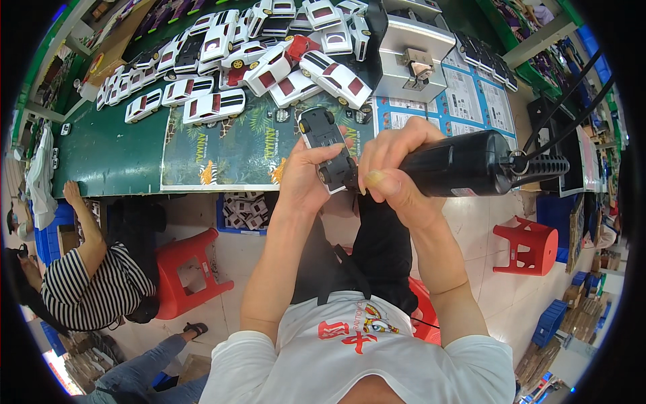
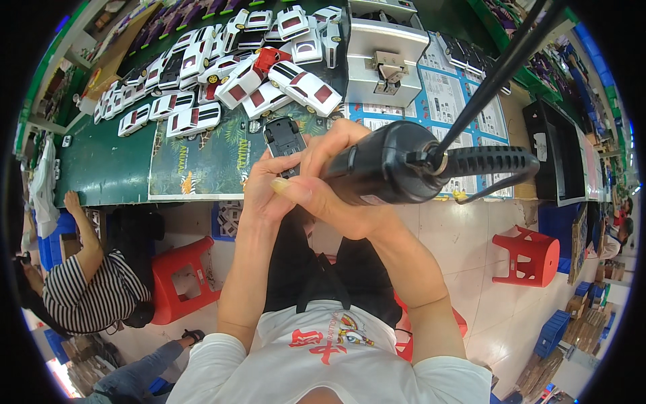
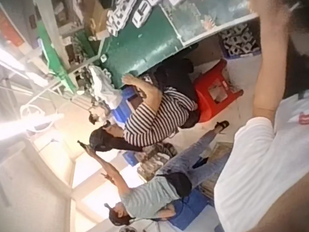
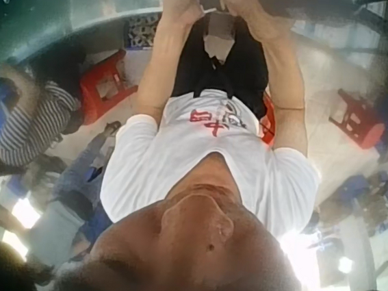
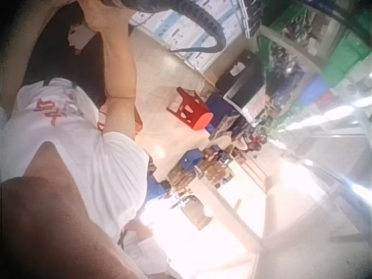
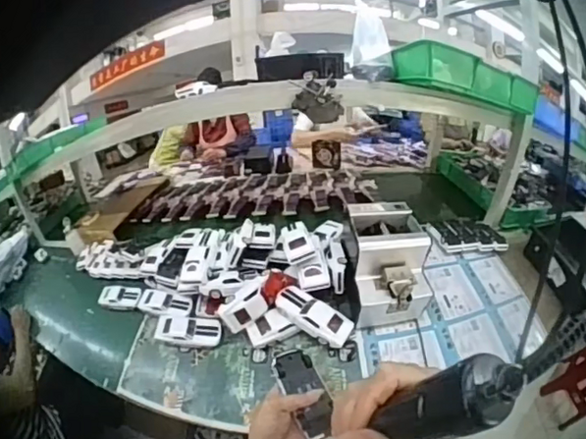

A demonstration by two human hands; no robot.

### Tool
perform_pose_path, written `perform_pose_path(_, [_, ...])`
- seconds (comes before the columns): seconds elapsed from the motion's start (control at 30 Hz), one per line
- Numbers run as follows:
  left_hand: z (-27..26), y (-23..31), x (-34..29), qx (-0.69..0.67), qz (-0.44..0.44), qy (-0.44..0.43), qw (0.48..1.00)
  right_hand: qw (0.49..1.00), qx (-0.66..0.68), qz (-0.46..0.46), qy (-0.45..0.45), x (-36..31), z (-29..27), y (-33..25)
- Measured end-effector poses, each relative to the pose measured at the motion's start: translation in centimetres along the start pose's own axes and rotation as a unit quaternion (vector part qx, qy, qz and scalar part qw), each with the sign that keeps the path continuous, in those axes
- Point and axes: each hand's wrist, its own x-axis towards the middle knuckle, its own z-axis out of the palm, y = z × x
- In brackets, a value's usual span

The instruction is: The person assembles toy cars by attaching the chassis to the car bodies, driving screws into the base with an electric screwdriver, and pushing the assembled cars across the table.

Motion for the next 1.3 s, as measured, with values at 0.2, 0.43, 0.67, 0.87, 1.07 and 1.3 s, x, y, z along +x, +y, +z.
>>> perform_pose_path(0.2, [-0.1,0.2,-0.3,0.004,0.009,-0.008,1.000,0.999,0.052,0.006,0.005,-0.1,0.2,-0.1])
perform_pose_path(0.43, [0.3,7.9,-3.5,0.380,0.025,-0.179,0.907,0.990,0.118,-0.073,-0.019,-0.1,-4.8,-3.9])
perform_pose_path(0.67, [-5.6,20.6,-6.3,0.947,0.215,-0.101,0.215,0.985,-0.081,-0.055,0.142,-1.8,-15.9,-3.9])
perform_pose_path(0.87, [-15.5,31.0,-8.7,0.984,0.152,0.093,-0.029,0.959,-0.160,-0.044,0.231,-2.6,-19.7,-2.2])
perform_pose_path(1.07, [-16.1,32.7,-10.6,0.947,0.159,0.271,-0.061,0.954,-0.162,-0.050,0.246,-2.9,-21.0,-1.9])
perform_pose_path(1.3, [4.6,22.4,-0.2,0.777,0.547,-0.007,0.310,0.931,-0.172,-0.035,0.320,-4.4,-21.3,-2.6])
